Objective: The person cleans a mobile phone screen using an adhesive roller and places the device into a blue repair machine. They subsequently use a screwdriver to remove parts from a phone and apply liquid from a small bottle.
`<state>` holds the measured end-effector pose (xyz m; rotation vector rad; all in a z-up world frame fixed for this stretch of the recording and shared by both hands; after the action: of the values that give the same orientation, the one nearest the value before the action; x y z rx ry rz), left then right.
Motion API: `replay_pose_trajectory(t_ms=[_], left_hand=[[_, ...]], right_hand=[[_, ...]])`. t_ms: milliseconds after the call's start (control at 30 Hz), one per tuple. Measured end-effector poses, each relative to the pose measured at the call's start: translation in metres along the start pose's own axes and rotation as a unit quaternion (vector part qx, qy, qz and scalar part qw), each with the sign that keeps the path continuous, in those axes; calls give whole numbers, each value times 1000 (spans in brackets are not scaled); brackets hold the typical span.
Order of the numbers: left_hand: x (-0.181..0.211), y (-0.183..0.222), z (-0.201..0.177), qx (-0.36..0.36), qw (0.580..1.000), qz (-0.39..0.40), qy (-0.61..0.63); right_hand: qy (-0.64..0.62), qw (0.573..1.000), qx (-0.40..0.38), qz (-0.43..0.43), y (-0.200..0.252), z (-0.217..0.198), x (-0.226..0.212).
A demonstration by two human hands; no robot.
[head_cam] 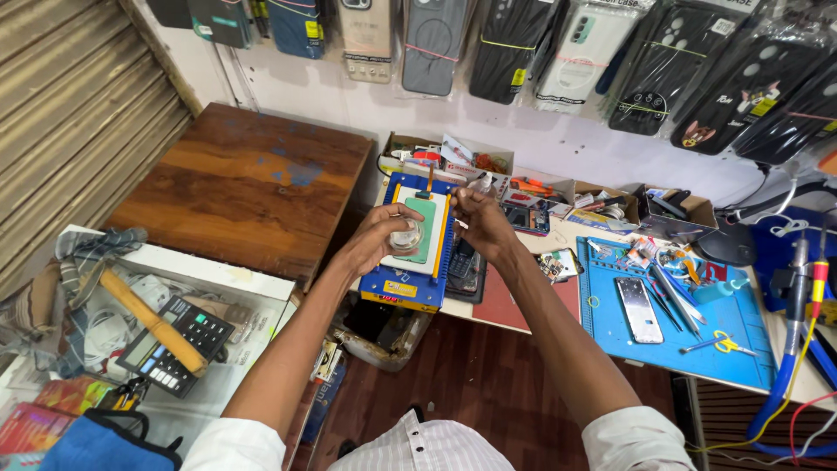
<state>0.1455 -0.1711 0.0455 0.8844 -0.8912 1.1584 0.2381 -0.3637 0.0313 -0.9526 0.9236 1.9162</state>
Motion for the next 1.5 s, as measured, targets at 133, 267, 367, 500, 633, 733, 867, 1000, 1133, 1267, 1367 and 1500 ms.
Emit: replay_pose_trajectory(t_ms=[133, 267, 367, 500, 633, 733, 867, 1000, 1133, 1267, 1367, 1500], left_hand=[[10, -7, 11, 19, 999, -37, 10], [22, -10, 9, 36, 996, -35, -67], [27, -15, 12, 58, 978, -50, -196], [30, -20, 16, 26, 963, -84, -256], [35, -31, 9, 7, 953, -96, -286], [41, -39, -3, 17, 951, -92, -296], [47, -46, -25, 25, 953, -82, -292], [46, -52, -39, 13, 949, -75, -308], [42, -50, -40, -23, 956, -73, -284], [31, -46, -25, -87, 972, -66, -206], [22, -48, -23, -126, 981, -68, -127], [13, -56, -40, -121, 988, -74, -53]], right_hand=[[-73, 997, -36, -11, -5, -16, -4], [0, 999, 20, -33, 1, -25, -13], [102, 989, 56, -92, 4, -24, -22], [298, 918, 80, -249, 6, -19, -39], [517, 764, 57, -382, 14, -10, -47], [585, 719, -5, -374, 12, -9, -40], [606, 761, -108, -203, 5, -14, -23], [501, 844, -188, -43, 14, -10, -7], [222, 950, -185, -118, 33, 18, -21], [-154, 986, 27, -65, 27, 52, -23], [-219, 971, 8, -100, 15, 65, -23], [-156, 976, -66, -135, -7, 47, -12]])
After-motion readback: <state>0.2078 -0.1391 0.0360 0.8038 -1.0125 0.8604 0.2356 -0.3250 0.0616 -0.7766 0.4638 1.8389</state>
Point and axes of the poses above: each hand's wrist, its own y-axis away from the middle knuckle, its own z-axis out of the palm, x = y × z, the point moved 6 cm from there along -y, towards the middle knuckle, and after that the axes turned 5 degrees about x, right-handed, at the moved point
